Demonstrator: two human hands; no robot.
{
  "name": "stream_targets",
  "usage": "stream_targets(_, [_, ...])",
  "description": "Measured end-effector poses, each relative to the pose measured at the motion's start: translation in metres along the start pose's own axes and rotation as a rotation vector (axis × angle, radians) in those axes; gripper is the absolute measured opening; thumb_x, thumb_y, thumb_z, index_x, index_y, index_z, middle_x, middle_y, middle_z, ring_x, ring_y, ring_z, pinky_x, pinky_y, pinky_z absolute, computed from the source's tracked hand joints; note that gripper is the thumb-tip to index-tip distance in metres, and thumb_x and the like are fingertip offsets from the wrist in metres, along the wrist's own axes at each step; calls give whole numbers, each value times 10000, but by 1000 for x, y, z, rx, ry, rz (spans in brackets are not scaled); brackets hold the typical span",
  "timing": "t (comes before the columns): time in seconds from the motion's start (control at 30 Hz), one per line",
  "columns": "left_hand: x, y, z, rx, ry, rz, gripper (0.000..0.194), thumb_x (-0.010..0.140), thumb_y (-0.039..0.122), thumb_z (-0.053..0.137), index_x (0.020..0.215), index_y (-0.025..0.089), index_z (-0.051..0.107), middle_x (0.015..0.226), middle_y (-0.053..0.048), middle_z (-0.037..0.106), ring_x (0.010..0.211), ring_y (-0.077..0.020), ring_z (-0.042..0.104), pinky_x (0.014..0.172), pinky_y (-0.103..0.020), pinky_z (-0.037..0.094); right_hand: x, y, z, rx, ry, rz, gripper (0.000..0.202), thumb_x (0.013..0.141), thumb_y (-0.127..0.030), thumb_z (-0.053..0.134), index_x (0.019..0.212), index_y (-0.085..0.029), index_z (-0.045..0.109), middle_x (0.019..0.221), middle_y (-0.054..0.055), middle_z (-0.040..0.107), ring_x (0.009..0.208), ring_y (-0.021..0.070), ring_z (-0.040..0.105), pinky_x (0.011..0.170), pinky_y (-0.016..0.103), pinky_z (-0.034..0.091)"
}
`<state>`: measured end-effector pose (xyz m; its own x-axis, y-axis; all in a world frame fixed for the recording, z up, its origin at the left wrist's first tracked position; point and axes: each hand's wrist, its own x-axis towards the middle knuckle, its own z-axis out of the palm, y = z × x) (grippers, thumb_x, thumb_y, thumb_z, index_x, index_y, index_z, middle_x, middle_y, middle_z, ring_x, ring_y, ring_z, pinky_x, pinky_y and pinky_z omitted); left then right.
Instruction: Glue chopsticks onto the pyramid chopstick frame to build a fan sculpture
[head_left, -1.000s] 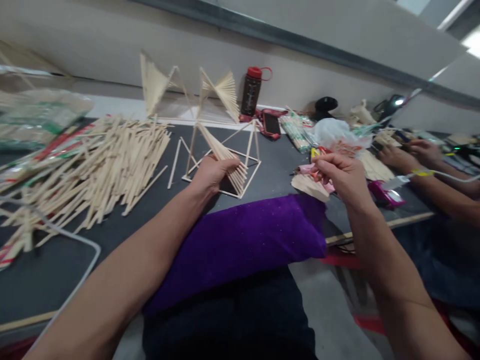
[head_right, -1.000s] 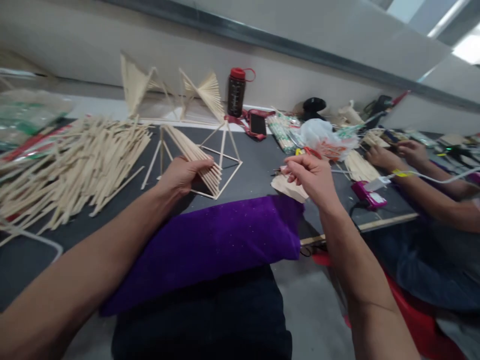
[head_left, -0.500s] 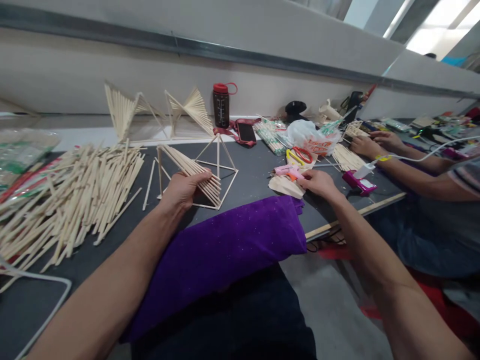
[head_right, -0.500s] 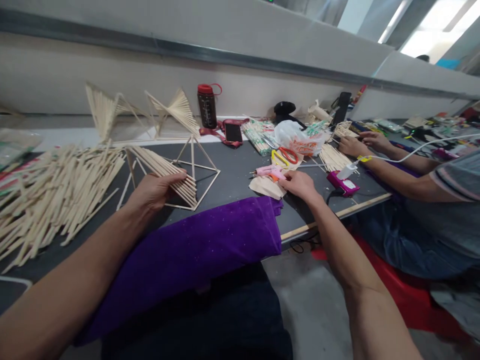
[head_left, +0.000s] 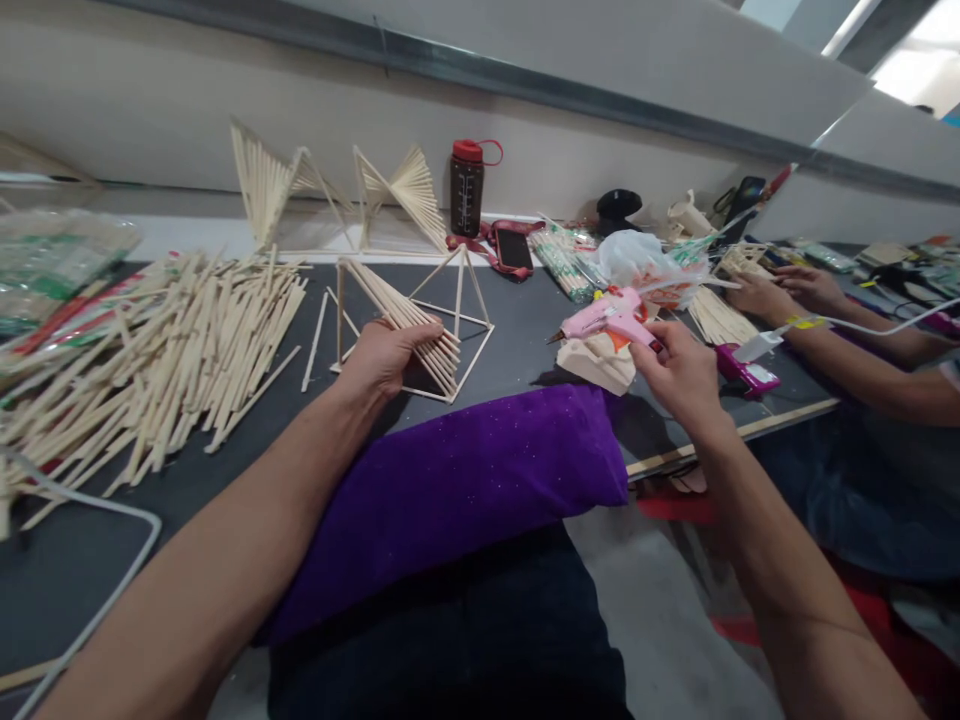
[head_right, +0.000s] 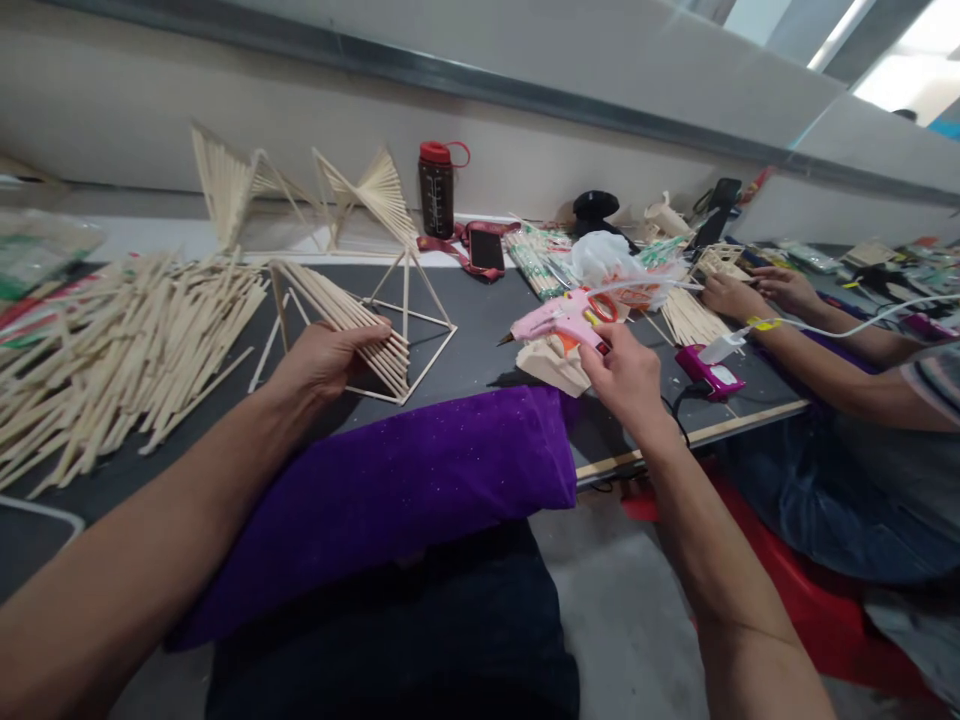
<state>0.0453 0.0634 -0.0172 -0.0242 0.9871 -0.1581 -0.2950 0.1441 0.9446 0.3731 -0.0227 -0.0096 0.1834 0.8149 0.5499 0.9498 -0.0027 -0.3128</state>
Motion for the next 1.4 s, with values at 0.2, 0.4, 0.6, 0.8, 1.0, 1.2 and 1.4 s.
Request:
stream_targets(0.2, [2,-5,-2,6,8,13,174,538,103,756,665,127,639,609,-33,651,549,-153,613,553,-278,554,-4,-37,4,519,36,112,336,674,-279,703,988,-180,636,818,25,654,630,156,557,580,293,446])
stream_targets(0.4, [3,-10,-4,2,-10,2,155,581,127,749,697,136,647,640,-21,644,582,-159,614,601,-316,558,-10,-75,17,1135,-588,292,214,664,-219,732,870,-185,682,841,39,708,607,136,616,471,233,418])
stream_targets(0.6, [1,-10,-4,35,-44,21,133,609,138,713,716,141,634,669,-47,646,605,-174,626,645,-349,551,-15,-94,35,1219,-604,344,225,620,-216,770,812,-166,666,789,43,700,574,123,593,485,245,454])
stream_targets(0.8, [1,-13,-5,33,-72,71,149,582,156,715,699,155,623,639,-21,628,614,-153,609,649,-314,547,-16,-92,48,1298,-595,376,126,698,-283,688,797,-205,683,710,25,674,565,140,592,503,276,474])
stream_targets(1.0, [4,-13,-7,94,-69,14,211,568,191,729,756,183,633,657,-37,664,693,-202,649,645,-315,544,-19,-95,54,1252,-523,273,215,780,-315,665,956,-193,684,939,54,730,654,148,663,559,273,512])
stream_targets(1.2, [2,-12,-5,89,-69,2,223,553,205,725,747,196,615,634,-33,659,744,-224,653,678,-345,547,-29,-99,48,934,-337,-1,129,839,-285,613,845,-195,706,785,28,719,564,116,589,495,253,440])
stream_targets(1.4, [1,-14,-5,25,-121,67,131,589,151,680,683,176,592,664,-40,658,665,-188,617,666,-376,546,-40,-93,49,602,-214,-252,150,874,-307,569,894,-238,701,875,46,708,709,179,653,642,336,512])
